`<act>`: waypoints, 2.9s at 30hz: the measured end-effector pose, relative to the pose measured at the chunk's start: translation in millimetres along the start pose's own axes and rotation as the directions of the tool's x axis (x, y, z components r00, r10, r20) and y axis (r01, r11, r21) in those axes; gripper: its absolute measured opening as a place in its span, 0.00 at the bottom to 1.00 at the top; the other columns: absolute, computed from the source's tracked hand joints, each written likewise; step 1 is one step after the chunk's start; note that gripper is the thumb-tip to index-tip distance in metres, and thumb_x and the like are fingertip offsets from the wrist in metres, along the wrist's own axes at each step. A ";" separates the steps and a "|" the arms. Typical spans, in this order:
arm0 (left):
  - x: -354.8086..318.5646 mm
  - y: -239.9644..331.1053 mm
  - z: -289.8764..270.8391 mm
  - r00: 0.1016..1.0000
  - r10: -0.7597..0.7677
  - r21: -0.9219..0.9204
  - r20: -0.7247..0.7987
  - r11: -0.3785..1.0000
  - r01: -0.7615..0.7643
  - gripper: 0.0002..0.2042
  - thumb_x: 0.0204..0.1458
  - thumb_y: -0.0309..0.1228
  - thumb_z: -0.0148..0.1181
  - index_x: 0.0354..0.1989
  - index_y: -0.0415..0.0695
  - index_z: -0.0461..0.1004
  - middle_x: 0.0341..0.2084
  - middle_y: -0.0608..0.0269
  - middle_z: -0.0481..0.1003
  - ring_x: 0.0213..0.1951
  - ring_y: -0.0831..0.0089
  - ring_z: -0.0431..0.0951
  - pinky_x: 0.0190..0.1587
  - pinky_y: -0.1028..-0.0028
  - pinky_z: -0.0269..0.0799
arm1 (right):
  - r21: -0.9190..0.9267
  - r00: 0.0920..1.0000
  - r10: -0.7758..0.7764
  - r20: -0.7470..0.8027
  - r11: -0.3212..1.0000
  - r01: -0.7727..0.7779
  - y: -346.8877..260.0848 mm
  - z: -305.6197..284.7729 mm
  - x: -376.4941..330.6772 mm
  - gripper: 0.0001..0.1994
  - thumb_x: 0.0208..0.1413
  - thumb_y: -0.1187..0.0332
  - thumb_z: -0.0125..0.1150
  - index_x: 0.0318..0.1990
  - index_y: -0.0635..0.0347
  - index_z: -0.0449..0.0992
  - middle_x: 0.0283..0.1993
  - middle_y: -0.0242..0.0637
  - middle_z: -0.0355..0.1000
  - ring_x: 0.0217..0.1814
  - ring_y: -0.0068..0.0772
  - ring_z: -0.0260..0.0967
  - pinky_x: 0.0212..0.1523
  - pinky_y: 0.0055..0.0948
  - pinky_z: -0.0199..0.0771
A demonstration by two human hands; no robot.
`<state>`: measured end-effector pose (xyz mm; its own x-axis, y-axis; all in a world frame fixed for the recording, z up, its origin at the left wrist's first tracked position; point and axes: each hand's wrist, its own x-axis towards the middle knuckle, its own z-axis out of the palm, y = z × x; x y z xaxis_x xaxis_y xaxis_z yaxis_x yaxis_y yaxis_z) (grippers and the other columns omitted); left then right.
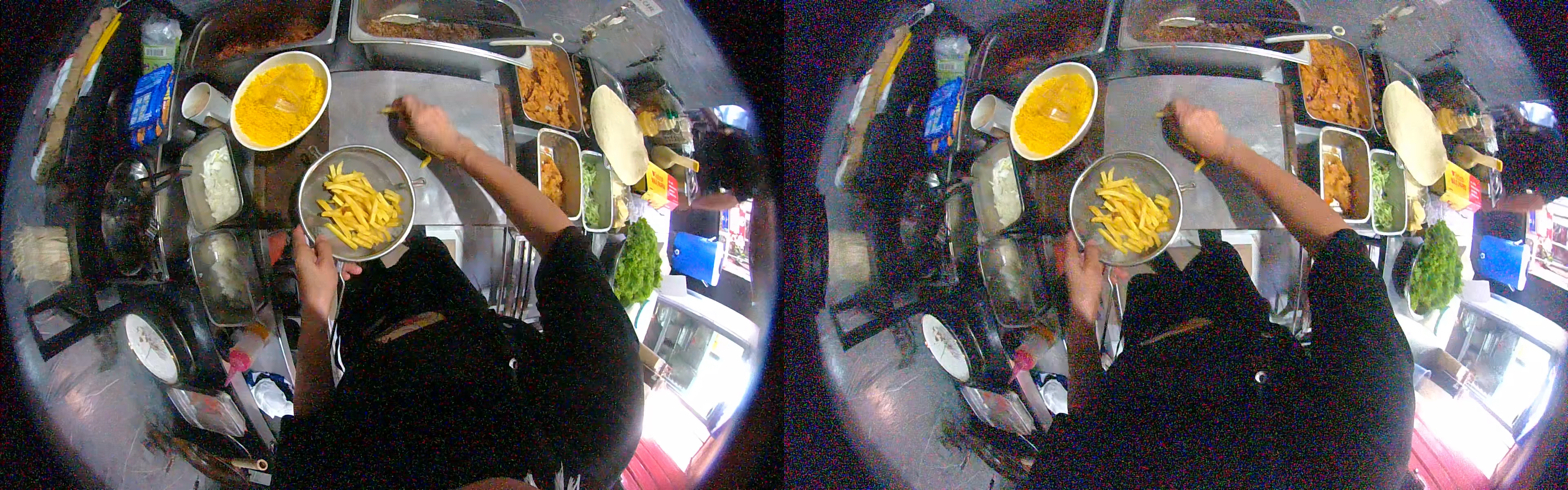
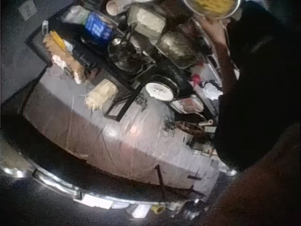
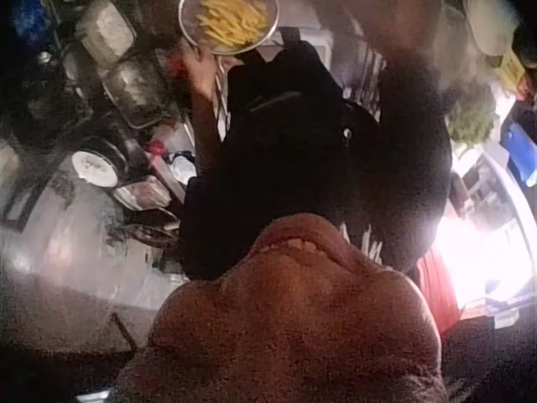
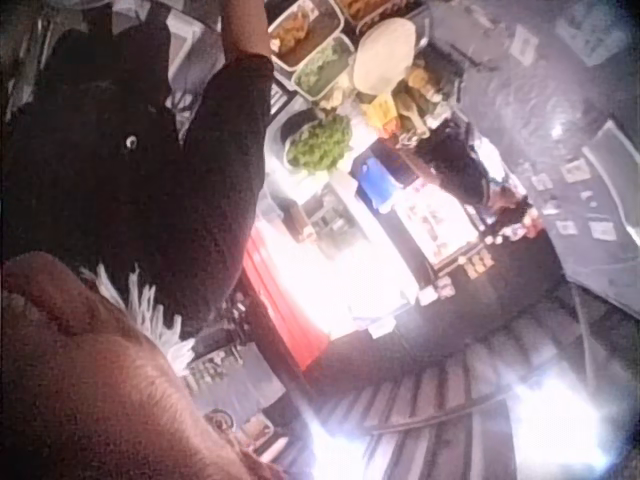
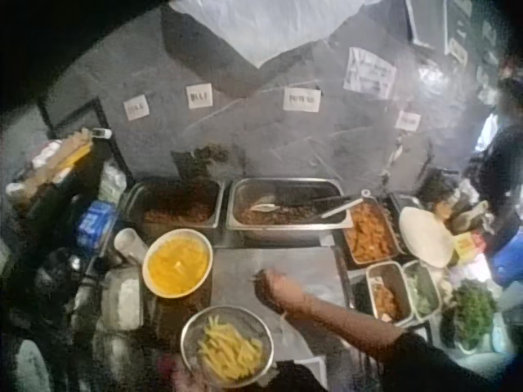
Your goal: The person assembles a meal in a plastic container by adding rice, fried items, and meat using tongs. They also wipe the countertop and handle a tortilla and french fries during the process.
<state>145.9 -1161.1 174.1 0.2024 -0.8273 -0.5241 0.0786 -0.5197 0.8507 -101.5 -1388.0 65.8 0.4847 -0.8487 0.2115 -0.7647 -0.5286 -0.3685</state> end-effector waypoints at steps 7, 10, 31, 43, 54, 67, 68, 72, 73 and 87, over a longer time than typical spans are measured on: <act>2.9 3.7 10.8 0.998 0.056 0.014 -0.041 0.998 -0.055 0.15 0.64 0.27 0.38 0.58 0.42 0.52 0.32 0.51 0.75 0.14 0.66 0.77 0.11 0.75 0.66 | 0.442 0.999 -0.012 0.052 0.897 -0.012 -89.7 -89.0 -2.7 0.13 0.59 0.65 0.57 0.48 0.60 0.72 0.35 0.47 0.76 0.35 0.48 0.76 0.38 0.40 0.76; 1.3 10.2 14.3 0.998 0.012 0.015 -0.057 1.000 -0.011 0.15 0.64 0.27 0.39 0.58 0.41 0.52 0.33 0.50 0.75 0.15 0.67 0.76 0.11 0.75 0.65 | 0.270 0.976 -0.128 0.175 0.960 0.077 -98.5 -86.5 -10.0 0.17 0.55 0.64 0.61 0.52 0.58 0.72 0.41 0.43 0.76 0.41 0.50 0.75 0.43 0.39 0.76; -5.2 3.0 3.6 0.999 0.026 0.045 -0.041 0.999 -0.025 0.13 0.65 0.28 0.38 0.56 0.41 0.53 0.32 0.51 0.75 0.15 0.68 0.77 0.12 0.76 0.66 | 0.169 0.999 0.006 0.035 0.985 -0.012 -18.3 -46.5 -46.4 0.10 0.54 0.71 0.61 0.44 0.61 0.76 0.37 0.42 0.74 0.34 0.40 0.74 0.36 0.35 0.75; -5.6 65.6 3.1 0.986 0.056 0.037 0.159 0.997 -0.062 0.14 0.64 0.29 0.40 0.56 0.42 0.54 0.31 0.51 0.74 0.14 0.64 0.76 0.10 0.73 0.65 | 0.268 0.994 -0.008 -0.106 0.963 0.036 -153.8 -194.2 -37.8 0.10 0.51 0.69 0.66 0.39 0.62 0.79 0.40 0.45 0.76 0.41 0.46 0.75 0.41 0.37 0.75; 145.4 230.6 -28.8 0.928 0.362 0.145 -0.084 0.926 -0.348 0.13 0.65 0.33 0.40 0.49 0.36 0.62 0.33 0.49 0.77 0.16 0.66 0.77 0.15 0.73 0.69 | 0.394 0.910 0.195 -0.366 0.918 -0.038 -121.4 -218.2 -52.5 0.04 0.55 0.71 0.64 0.35 0.62 0.79 0.37 0.39 0.75 0.35 0.33 0.73 0.32 0.27 0.72; 316.8 244.7 -61.9 0.932 0.173 0.078 -0.317 0.985 -0.156 0.12 0.53 0.20 0.42 0.42 0.31 0.71 0.29 0.46 0.78 0.19 0.64 0.80 0.13 0.74 0.70 | 0.379 0.929 0.346 -0.131 0.883 -0.276 -75.0 -177.1 -88.2 0.03 0.57 0.72 0.61 0.36 0.59 0.78 0.40 0.39 0.73 0.33 0.36 0.75 0.28 0.30 0.75; 319.9 242.2 -57.0 0.926 0.157 0.070 -0.342 0.987 -0.142 0.11 0.54 0.20 0.42 0.41 0.31 0.71 0.29 0.46 0.78 0.20 0.63 0.80 0.13 0.73 0.70 | 0.377 0.931 0.340 -0.129 0.886 -0.271 -73.3 -176.1 -87.2 0.03 0.56 0.72 0.61 0.36 0.59 0.78 0.41 0.39 0.73 0.33 0.36 0.75 0.28 0.31 0.75; 325.6 237.6 -52.4 0.916 0.196 0.111 -0.349 0.980 -0.167 0.10 0.53 0.19 0.46 0.40 0.27 0.70 0.30 0.43 0.77 0.21 0.61 0.80 0.13 0.72 0.72 | 0.350 0.951 0.294 -0.100 0.905 -0.242 -63.1 -167.5 -83.8 0.07 0.57 0.72 0.60 0.42 0.58 0.78 0.43 0.41 0.72 0.32 0.38 0.75 0.29 0.32 0.76; 326.8 235.7 -50.3 0.895 0.224 0.164 -0.386 0.971 -0.173 0.10 0.53 0.19 0.47 0.41 0.26 0.70 0.33 0.42 0.76 0.21 0.61 0.80 0.14 0.72 0.74 | 0.371 0.950 0.300 -0.090 0.895 -0.248 -63.8 -166.9 -81.8 0.08 0.57 0.72 0.60 0.44 0.57 0.77 0.44 0.42 0.72 0.32 0.38 0.75 0.29 0.32 0.76; 346.1 217.9 -36.0 0.708 0.523 0.794 -0.474 0.601 0.088 0.16 0.58 0.27 0.48 0.51 0.27 0.66 0.52 0.32 0.62 0.44 0.47 0.77 0.46 0.60 0.77 | 0.424 0.972 0.235 -0.014 0.882 -0.207 -56.5 -161.2 -63.2 0.10 0.59 0.72 0.58 0.48 0.57 0.76 0.44 0.43 0.71 0.33 0.38 0.73 0.32 0.32 0.76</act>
<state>268.2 -1553.0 179.5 0.6474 -0.7565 0.0928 -0.7104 -0.5549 0.4329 -157.3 -1307.2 219.2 0.2855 -0.9493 0.1318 -0.5943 -0.2832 -0.7527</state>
